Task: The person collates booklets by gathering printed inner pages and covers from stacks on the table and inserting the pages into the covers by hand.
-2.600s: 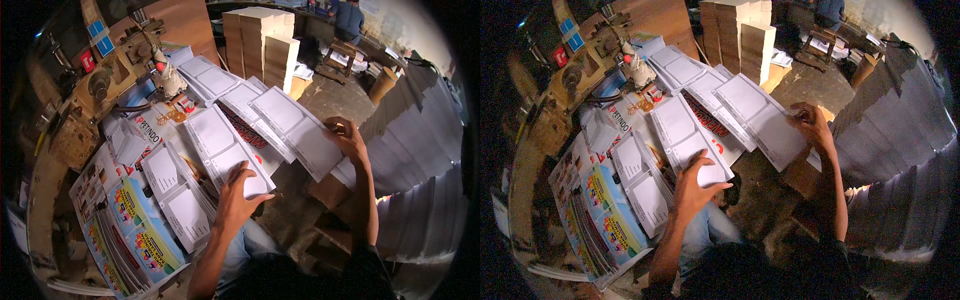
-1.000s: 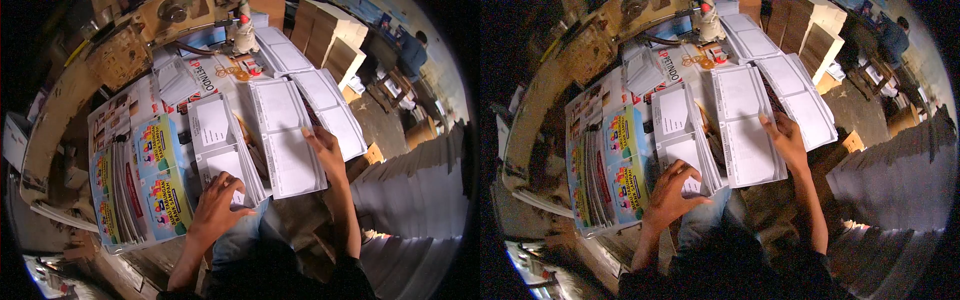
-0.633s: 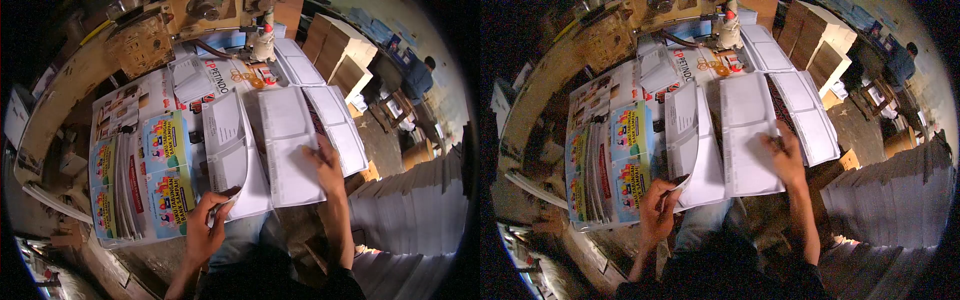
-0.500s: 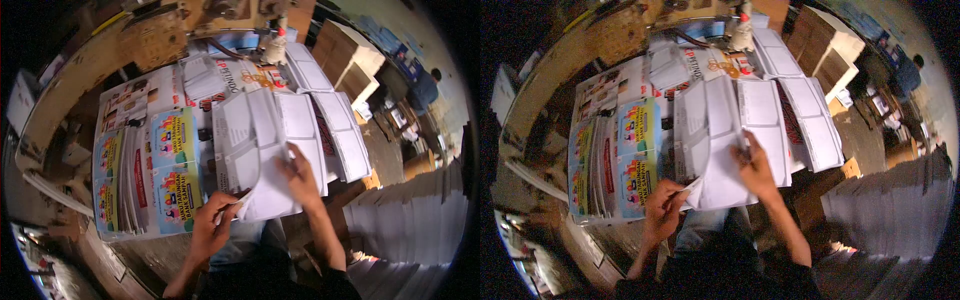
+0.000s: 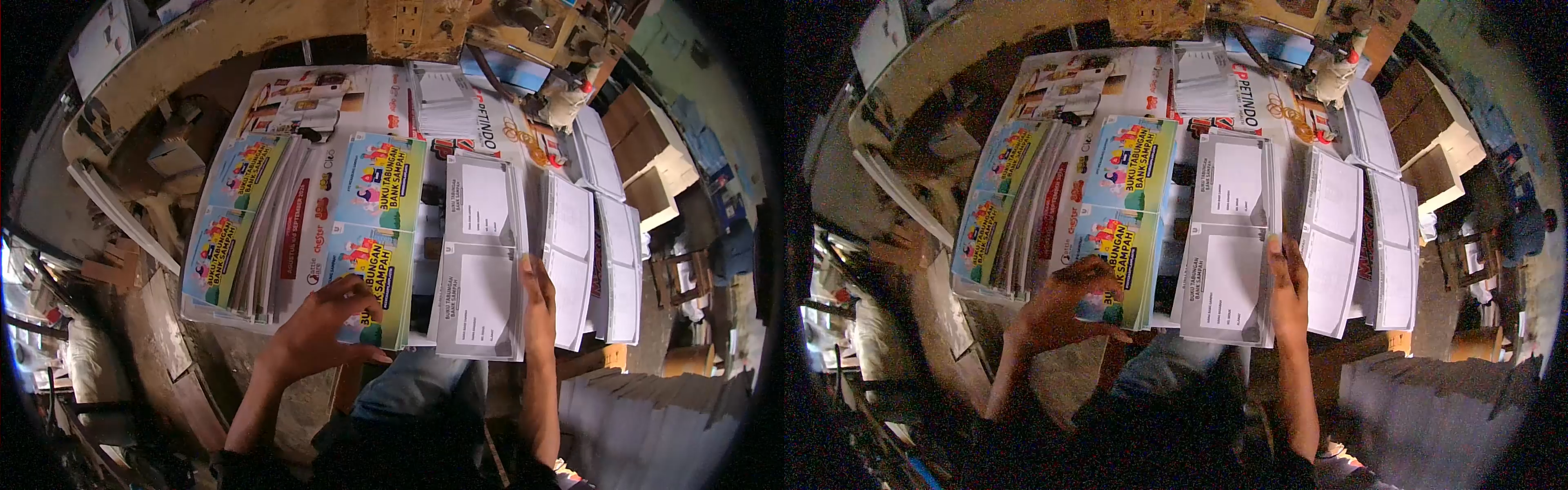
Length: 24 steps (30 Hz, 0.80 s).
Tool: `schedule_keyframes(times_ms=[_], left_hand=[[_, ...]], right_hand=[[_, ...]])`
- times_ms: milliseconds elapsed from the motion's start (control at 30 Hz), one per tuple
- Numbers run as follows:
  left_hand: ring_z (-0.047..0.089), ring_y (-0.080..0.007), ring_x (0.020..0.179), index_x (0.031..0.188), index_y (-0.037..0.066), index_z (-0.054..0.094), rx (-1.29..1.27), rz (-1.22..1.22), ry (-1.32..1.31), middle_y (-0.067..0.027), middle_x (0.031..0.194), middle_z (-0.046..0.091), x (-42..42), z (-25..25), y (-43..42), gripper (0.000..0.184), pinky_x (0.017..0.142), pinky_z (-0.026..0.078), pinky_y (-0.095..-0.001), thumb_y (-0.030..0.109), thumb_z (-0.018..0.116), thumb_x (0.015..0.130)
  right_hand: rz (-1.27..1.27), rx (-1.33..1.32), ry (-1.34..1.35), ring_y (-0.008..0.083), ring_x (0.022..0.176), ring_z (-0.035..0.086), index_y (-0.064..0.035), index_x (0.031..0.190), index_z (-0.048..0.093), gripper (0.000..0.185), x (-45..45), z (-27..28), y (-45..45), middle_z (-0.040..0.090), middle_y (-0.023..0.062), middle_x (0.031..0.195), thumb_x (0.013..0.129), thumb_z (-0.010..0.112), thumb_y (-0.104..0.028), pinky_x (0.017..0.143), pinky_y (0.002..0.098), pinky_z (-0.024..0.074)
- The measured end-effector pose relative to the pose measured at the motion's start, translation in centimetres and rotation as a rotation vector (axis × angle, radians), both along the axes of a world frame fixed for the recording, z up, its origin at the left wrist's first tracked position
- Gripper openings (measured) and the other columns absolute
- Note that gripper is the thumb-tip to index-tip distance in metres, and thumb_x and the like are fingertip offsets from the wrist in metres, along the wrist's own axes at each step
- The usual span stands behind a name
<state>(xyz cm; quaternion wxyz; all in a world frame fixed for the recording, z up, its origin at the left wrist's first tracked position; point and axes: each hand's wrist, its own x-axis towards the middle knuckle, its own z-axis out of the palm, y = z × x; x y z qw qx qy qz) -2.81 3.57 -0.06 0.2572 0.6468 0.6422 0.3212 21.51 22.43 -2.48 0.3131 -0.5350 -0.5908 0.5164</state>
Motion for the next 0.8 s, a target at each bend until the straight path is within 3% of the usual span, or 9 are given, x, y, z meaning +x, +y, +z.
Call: schedule_keyframes(times_ms=[133,200,267,400,467,567,600,733,800], left_hand=[[0.066,-0.0266,0.093,0.095,0.002,0.061,0.077,0.007,-0.061,-0.0105,0.099,0.063,-0.1,0.1,-0.6,0.030,0.081,0.052,-0.0388,0.017,0.080,0.079],[0.068,-0.0261,0.086,0.097,0.001,0.063,0.127,0.266,-0.121,-0.0112,0.091,0.067,1.1,0.9,-1.6,0.018,0.078,0.053,-0.0357,0.006,0.075,0.083],[0.069,-0.0242,0.084,0.099,-0.001,0.063,0.206,0.372,-0.135,-0.0123,0.089,0.069,2.5,1.7,-2.2,0.014,0.078,0.053,-0.0332,-0.001,0.069,0.086],[0.070,-0.0241,0.096,0.100,-0.004,0.058,0.412,0.566,-0.161,-0.0182,0.104,0.071,3.8,1.2,-3.6,0.012,0.084,0.052,-0.0340,-0.006,0.062,0.089],[0.069,-0.0250,0.100,0.102,-0.002,0.058,0.223,0.624,-0.146,-0.0189,0.108,0.070,4.1,1.8,-4.2,0.014,0.085,0.052,-0.0351,-0.005,0.061,0.089],[0.069,-0.0253,0.103,0.102,0.000,0.060,0.261,0.447,-0.352,-0.0197,0.110,0.070,3.4,-1.3,-4.1,0.015,0.087,0.052,-0.0351,-0.004,0.062,0.088],[0.069,-0.0253,0.103,0.102,0.000,0.060,0.272,0.447,-0.344,-0.0197,0.110,0.070,3.3,-0.9,-3.9,0.015,0.087,0.052,-0.0351,-0.004,0.062,0.088],[0.069,-0.0258,0.101,0.106,0.001,0.064,0.321,0.295,-0.165,-0.0188,0.106,0.071,2.7,0.9,-3.2,0.023,0.086,0.054,-0.0384,0.001,0.070,0.084],[0.069,-0.0208,0.095,0.106,0.001,0.064,0.362,0.731,-0.048,-0.0169,0.103,0.071,1.7,1.7,-3.1,0.025,0.082,0.055,-0.0359,0.005,0.074,0.083]], right_hand=[[0.126,0.119,0.040,0.0245,0.117,0.056,0.0041,0.138,0.047,0.059,0.3,-0.8,0.4,0.059,0.0197,0.127,0.092,0.067,-0.028,0.101,0.0345,0.0430],[0.275,0.166,0.064,0.0216,0.107,0.062,0.0039,0.135,0.050,0.054,0.0,-0.1,0.3,0.065,0.0164,0.117,0.090,0.070,-0.018,0.094,0.0327,0.0483],[0.167,0.176,0.219,0.0137,0.079,0.065,0.0077,0.129,0.052,0.049,-0.9,0.4,-0.2,0.070,0.0083,0.094,0.085,0.071,-0.003,0.071,0.0259,0.0525],[0.063,0.071,0.247,0.0184,0.102,0.063,0.0038,0.140,0.042,0.055,-3.2,1.1,-2.3,0.065,0.0149,0.115,0.092,0.066,-0.011,0.090,0.0330,0.0502],[0.246,0.092,0.198,0.0259,0.130,0.047,0.0023,0.151,0.027,0.069,-4.9,-0.1,-3.1,0.040,0.0239,0.148,0.097,0.061,-0.021,0.110,0.0353,0.0361],[0.256,0.020,0.183,0.0222,0.116,0.055,0.0016,0.151,0.027,0.072,-8.5,-0.4,-5.6,0.059,0.0147,0.127,0.097,0.060,-0.034,0.107,0.0335,0.0372],[0.243,-0.125,0.275,0.0226,0.117,0.054,0.0019,0.152,0.025,0.074,-9.7,0.2,-6.2,0.057,0.0153,0.130,0.099,0.057,-0.038,0.109,0.0338,0.0351],[0.445,0.057,0.403,0.0169,0.112,0.057,0.0005,0.143,0.037,0.054,-10.7,-1.2,-6.2,0.058,0.0137,0.128,0.099,0.061,-0.019,0.098,0.0296,0.0448],[0.441,-0.014,0.342,0.0137,0.106,0.060,0.0000,0.139,0.040,0.047,-10.1,0.4,-6.5,0.062,0.0108,0.121,0.097,0.060,-0.008,0.091,0.0275,0.0481]])
